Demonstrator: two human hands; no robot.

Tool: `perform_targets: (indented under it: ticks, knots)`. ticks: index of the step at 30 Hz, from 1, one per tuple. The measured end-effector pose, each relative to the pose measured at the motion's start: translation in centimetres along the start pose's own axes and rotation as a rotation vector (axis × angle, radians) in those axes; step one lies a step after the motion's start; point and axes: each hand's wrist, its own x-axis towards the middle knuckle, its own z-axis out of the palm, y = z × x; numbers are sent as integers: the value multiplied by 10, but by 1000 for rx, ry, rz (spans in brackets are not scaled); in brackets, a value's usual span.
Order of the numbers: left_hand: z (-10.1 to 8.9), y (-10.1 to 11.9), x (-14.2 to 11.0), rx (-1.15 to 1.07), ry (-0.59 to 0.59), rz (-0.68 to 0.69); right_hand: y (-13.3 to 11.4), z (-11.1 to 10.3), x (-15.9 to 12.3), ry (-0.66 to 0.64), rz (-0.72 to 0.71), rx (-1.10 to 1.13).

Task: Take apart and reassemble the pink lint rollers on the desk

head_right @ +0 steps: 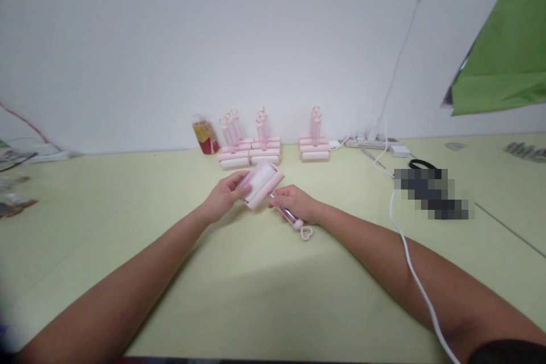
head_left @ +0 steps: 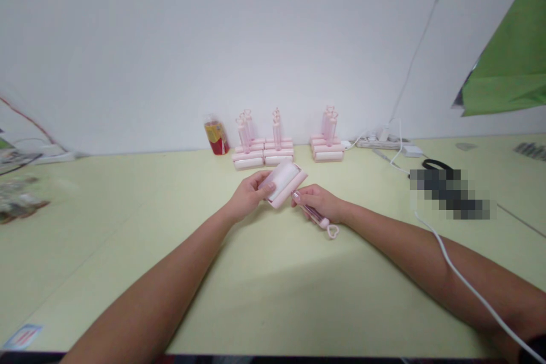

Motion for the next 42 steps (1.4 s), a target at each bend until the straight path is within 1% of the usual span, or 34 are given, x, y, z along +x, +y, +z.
perform_targets:
  ticks: [5,10,12,14,16,18,21,24,27,30,34,39,42]
  knots:
    - [6,0,-1,8,-42,-2,3,-2,0,-10,11,55]
    - [7,5,-3,31,-79,-12,7,-4,0,-13,35,114]
    - [7,7,-4,81,-102,0,8,-5,0,-15,34,143]
    - [8,7,-5,184,-110,42,9,-5,0,-7,36,175]
    - [11,5,-6,324,-70,90,9,-5,2,19,43,219]
    - [13,0,-6,421,0,109,8,-6,5,63,54,290]
    - [14,-10,-6,417,62,71,6,-11,10,184,102,434]
    - [10,-20,-4,405,85,13,4,-26,14,314,151,496]
    - [6,-27,-3,447,95,-22,1,-46,16,394,210,488]
    - [6,-29,-4,496,75,-21,-2,-67,15,428,289,476]
    - [9,-24,-6,576,13,13,-6,-93,10,442,353,461]
    - [10,-20,-8,635,-22,40,-4,-128,7,524,331,415]
    - [9,-20,-8,651,-24,47,2,-142,8,593,272,373]
